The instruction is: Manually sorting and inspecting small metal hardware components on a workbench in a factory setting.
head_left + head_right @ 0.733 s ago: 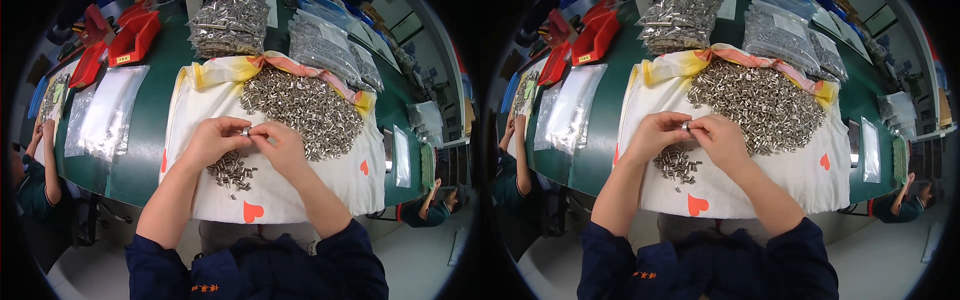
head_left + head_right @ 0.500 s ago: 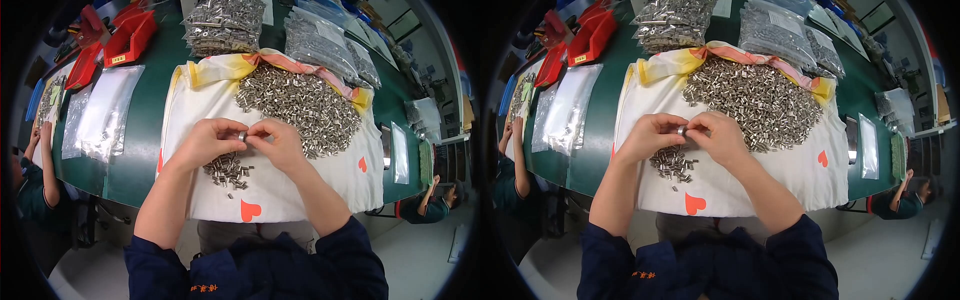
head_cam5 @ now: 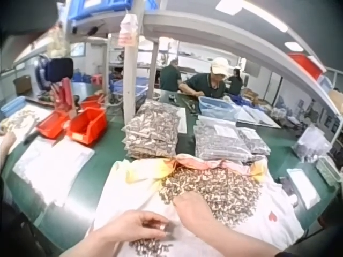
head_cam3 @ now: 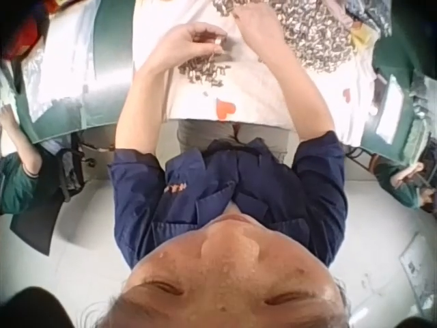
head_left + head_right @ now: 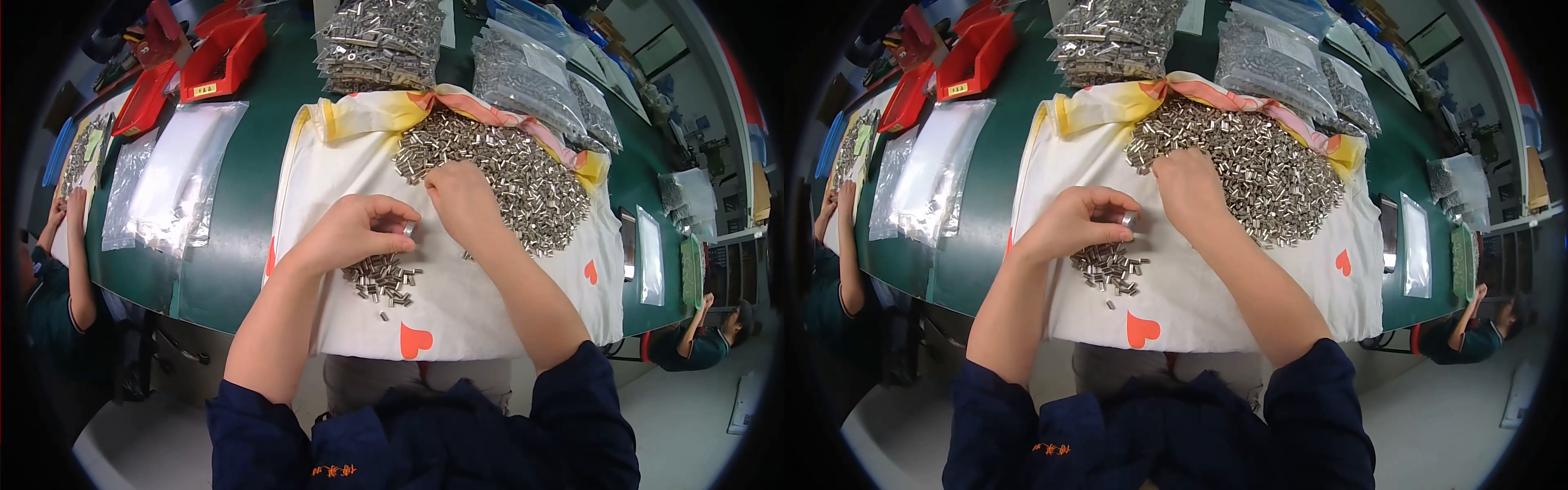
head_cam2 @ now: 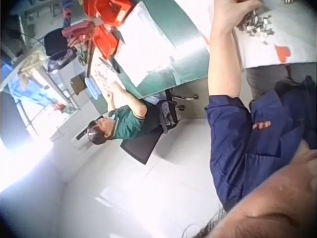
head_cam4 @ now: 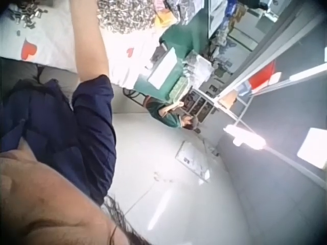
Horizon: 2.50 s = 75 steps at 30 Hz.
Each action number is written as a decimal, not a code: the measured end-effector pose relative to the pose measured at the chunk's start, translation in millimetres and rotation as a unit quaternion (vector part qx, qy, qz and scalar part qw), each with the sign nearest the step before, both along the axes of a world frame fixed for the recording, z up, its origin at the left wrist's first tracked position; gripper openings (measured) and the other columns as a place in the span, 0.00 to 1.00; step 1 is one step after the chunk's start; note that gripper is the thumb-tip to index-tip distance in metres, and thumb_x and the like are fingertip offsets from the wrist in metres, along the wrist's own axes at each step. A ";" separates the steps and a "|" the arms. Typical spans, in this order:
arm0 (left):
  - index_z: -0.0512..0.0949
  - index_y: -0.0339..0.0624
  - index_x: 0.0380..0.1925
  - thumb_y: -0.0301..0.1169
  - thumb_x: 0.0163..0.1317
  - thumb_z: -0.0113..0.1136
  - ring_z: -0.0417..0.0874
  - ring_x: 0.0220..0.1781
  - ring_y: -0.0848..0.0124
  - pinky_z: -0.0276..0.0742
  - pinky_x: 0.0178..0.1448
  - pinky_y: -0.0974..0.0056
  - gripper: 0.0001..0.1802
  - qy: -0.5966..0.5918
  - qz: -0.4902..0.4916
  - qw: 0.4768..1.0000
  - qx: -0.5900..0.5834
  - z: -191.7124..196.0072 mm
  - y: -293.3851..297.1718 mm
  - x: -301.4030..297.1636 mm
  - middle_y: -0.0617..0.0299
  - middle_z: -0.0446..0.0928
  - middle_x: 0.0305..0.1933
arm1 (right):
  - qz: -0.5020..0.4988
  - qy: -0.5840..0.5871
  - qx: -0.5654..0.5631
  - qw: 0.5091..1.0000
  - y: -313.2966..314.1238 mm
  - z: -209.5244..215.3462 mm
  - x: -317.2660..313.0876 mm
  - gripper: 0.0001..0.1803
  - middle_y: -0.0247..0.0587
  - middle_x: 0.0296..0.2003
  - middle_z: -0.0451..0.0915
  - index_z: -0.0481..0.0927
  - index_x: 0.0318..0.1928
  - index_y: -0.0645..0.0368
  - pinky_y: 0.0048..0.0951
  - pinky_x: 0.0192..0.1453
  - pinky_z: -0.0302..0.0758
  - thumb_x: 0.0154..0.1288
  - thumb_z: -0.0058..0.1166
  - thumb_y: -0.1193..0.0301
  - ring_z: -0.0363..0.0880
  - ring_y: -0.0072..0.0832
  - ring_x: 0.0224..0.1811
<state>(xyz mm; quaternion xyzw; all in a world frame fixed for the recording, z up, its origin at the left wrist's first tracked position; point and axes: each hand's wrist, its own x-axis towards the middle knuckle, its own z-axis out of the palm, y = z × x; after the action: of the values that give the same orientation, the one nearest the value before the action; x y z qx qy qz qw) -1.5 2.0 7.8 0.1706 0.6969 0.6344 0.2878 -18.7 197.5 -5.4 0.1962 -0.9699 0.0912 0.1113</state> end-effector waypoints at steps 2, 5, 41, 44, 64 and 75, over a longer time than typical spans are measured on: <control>0.77 0.35 0.41 0.24 0.49 0.65 0.74 0.34 0.81 0.73 0.41 0.74 0.17 -0.003 -0.005 1.000 0.003 0.2 0.8 -1.2 0.66 0.76 0.32 | -0.001 0.002 0.003 1.000 0.9 2.6 1.2 0.03 0.43 0.27 0.76 0.77 0.25 0.58 0.35 0.42 0.70 0.51 0.50 0.75 0.74 0.37 0.34; 0.77 0.34 0.41 0.23 0.49 0.65 0.75 0.34 0.81 0.73 0.41 0.75 0.17 -0.020 0.006 1.000 0.011 -5.1 -2.5 -1.8 0.66 0.76 0.32 | 0.002 -0.008 0.019 1.000 -1.0 3.0 1.9 0.03 0.43 0.27 0.76 0.77 0.26 0.59 0.37 0.42 0.70 0.50 0.51 0.75 0.74 0.39 0.34; 0.77 0.33 0.43 0.23 0.50 0.65 0.76 0.34 0.81 0.74 0.40 0.75 0.18 -0.030 0.062 0.997 0.022 -8.8 3.1 -4.7 0.64 0.78 0.34 | -0.009 -0.205 -0.460 0.864 -9.6 7.1 44.2 0.06 0.35 0.28 0.78 0.78 0.33 0.61 0.22 0.32 0.72 0.53 0.57 0.74 0.76 0.22 0.28; 0.77 0.33 0.43 0.22 0.49 0.65 0.75 0.34 0.82 0.73 0.40 0.76 0.18 -0.041 0.052 0.998 0.009 -4.3 -1.5 -4.4 0.66 0.77 0.33 | -0.031 -0.236 -0.464 0.853 -7.7 10.1 42.6 0.07 0.36 0.28 0.78 0.79 0.34 0.60 0.22 0.33 0.72 0.53 0.57 0.74 0.76 0.22 0.28; 0.77 0.34 0.42 0.22 0.50 0.64 0.72 0.31 0.84 0.72 0.37 0.77 0.17 -0.053 0.032 0.998 0.017 -7.4 1.3 -2.8 0.69 0.74 0.29 | -0.027 0.026 -0.112 0.993 4.7 -0.6 32.1 0.02 0.36 0.29 0.74 0.78 0.27 0.56 0.35 0.44 0.67 0.49 0.55 0.75 0.71 0.34 0.38; 0.75 0.32 0.45 0.22 0.50 0.63 0.75 0.35 0.82 0.73 0.40 0.76 0.19 -0.055 0.067 0.994 0.066 -9.0 3.6 -4.4 0.65 0.77 0.34 | 0.022 -0.134 -0.419 0.898 -7.1 11.2 45.4 0.05 0.35 0.30 0.79 0.80 0.32 0.61 0.22 0.36 0.72 0.51 0.58 0.78 0.76 0.22 0.31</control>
<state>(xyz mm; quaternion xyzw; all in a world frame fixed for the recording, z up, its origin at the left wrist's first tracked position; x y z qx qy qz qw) -5.8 5.6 -1.3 0.1074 0.6461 0.7055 0.2709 26.7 190.4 5.7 0.1388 -0.8429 0.5175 0.0501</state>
